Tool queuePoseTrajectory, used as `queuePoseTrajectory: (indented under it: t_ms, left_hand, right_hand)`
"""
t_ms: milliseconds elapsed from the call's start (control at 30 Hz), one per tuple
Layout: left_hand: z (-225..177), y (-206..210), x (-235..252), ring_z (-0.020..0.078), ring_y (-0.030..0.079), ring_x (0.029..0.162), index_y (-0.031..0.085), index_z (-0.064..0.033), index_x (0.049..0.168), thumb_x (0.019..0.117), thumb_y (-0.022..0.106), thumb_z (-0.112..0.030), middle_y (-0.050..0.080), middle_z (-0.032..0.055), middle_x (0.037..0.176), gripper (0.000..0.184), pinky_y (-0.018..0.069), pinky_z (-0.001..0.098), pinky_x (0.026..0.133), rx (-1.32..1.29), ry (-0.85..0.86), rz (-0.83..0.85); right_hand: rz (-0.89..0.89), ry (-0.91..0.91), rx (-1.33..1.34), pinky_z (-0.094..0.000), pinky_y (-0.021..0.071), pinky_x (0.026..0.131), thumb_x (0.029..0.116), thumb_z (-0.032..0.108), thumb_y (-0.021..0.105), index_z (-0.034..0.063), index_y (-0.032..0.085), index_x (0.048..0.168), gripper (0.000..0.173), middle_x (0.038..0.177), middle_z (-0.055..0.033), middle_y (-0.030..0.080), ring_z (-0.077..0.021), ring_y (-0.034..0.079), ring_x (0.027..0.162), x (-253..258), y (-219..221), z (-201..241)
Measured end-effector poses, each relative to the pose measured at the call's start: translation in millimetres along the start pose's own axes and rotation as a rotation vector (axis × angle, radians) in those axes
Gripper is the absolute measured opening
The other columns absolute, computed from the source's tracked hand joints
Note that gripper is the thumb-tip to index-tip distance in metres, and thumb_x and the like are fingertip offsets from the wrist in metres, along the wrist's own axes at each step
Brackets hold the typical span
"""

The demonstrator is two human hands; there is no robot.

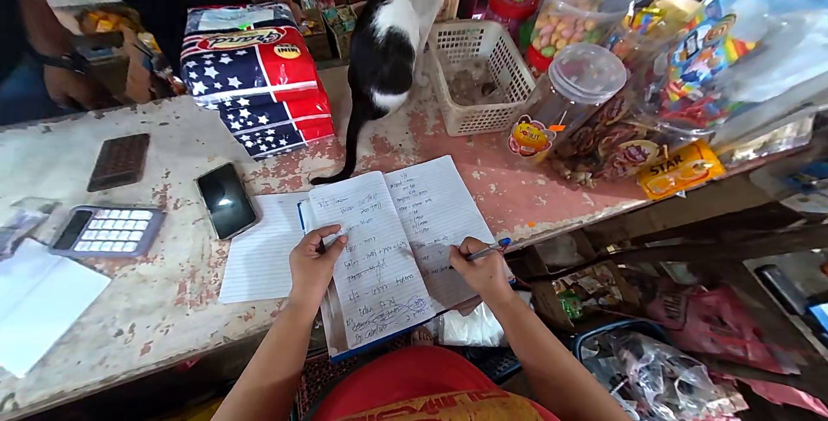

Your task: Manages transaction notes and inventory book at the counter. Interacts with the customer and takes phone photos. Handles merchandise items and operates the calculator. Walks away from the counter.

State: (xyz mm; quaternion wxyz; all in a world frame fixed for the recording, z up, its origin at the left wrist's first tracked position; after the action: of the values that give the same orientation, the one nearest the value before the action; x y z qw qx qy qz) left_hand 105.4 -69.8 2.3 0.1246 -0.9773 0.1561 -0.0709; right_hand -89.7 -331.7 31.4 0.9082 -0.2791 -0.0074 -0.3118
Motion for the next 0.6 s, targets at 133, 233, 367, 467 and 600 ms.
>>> queuePoseTrajectory:
  t_ms: [133, 233, 367, 467, 600]
  left_hand:
    - [-0.5, 0.8, -0.3, -0.002, 0.061, 0.07, 0.071, 0.0012, 0.112, 0.0893, 0.075, -0.007, 0.072, 0.0036, 0.097, 0.024, 0.0505, 0.0128, 0.065, 0.003, 0.0, 0.002]
    - [0.0, 0.5, -0.3, -0.0019, 0.061, 0.069, 0.071, 0.0006, 0.112, 0.0899, 0.075, -0.007, 0.072, 0.0031, 0.097, 0.024, 0.0508, 0.013, 0.066, 0.005, -0.011, 0.004]
    - [1.1, 0.0, 0.9, -0.0005, 0.059, 0.07, 0.071, -0.0002, 0.112, 0.0901, 0.075, -0.011, 0.071, 0.0041, 0.097, 0.025, 0.0503, 0.0153, 0.066, 0.058, 0.0, 0.014]
    - [1.5, 0.3, 1.4, -0.0003, 0.06, 0.07, 0.071, -0.0006, 0.112, 0.0902, 0.075, -0.011, 0.071, 0.0041, 0.097, 0.025, 0.0505, 0.0152, 0.066, 0.067, -0.005, 0.014]
    - [1.4, 0.3, 1.3, -0.0003, 0.061, 0.072, 0.071, 0.0003, 0.112, 0.0895, 0.075, -0.01, 0.072, 0.0042, 0.098, 0.025, 0.0514, 0.0147, 0.067, 0.038, -0.011, 0.007]
  right_hand:
    - [-0.027, -0.021, -0.017, -0.0141, 0.032, 0.053, 0.0897, 0.012, 0.064, 0.0049, 0.054, 0.063, 0.03, 0.057, 0.0061, 0.044, 0.0046, 0.039, 0.054, -0.9, -1.9, 1.4]
    - [-0.032, -0.032, -0.011, -0.0135, 0.032, 0.053, 0.0899, 0.011, 0.063, 0.0058, 0.052, 0.062, 0.03, 0.057, 0.0069, 0.044, 0.005, 0.039, 0.054, -0.5, -2.3, 1.8]
    - [-0.007, 0.011, 0.07, -0.0136, 0.0333, 0.053, 0.0901, 0.01, 0.063, 0.0075, 0.053, 0.063, 0.029, 0.058, 0.0085, 0.045, 0.0053, 0.04, 0.054, 2.3, -3.0, -2.3]
    - [-0.034, 0.008, 0.033, -0.0148, 0.0355, 0.054, 0.0912, 0.012, 0.064, 0.0058, 0.055, 0.065, 0.028, 0.058, 0.0064, 0.047, 0.0038, 0.042, 0.054, 2.2, -3.3, -3.1]
    - [0.0, 0.025, -0.025, -0.0174, 0.0377, 0.055, 0.0914, 0.015, 0.066, 0.0034, 0.058, 0.066, 0.029, 0.058, 0.0037, 0.05, 0.0014, 0.045, 0.055, 2.3, -3.5, -3.1]
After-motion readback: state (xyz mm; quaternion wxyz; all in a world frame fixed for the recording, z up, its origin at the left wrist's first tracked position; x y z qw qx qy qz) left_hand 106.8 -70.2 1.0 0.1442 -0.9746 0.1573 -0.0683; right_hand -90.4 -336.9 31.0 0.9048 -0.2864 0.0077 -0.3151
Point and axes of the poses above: each hand's wrist, its own x-axis towards the middle knuckle, its own y-axis out of the palm, z = x × y, the point moved 10 cm from there along x, towards the middle knuckle
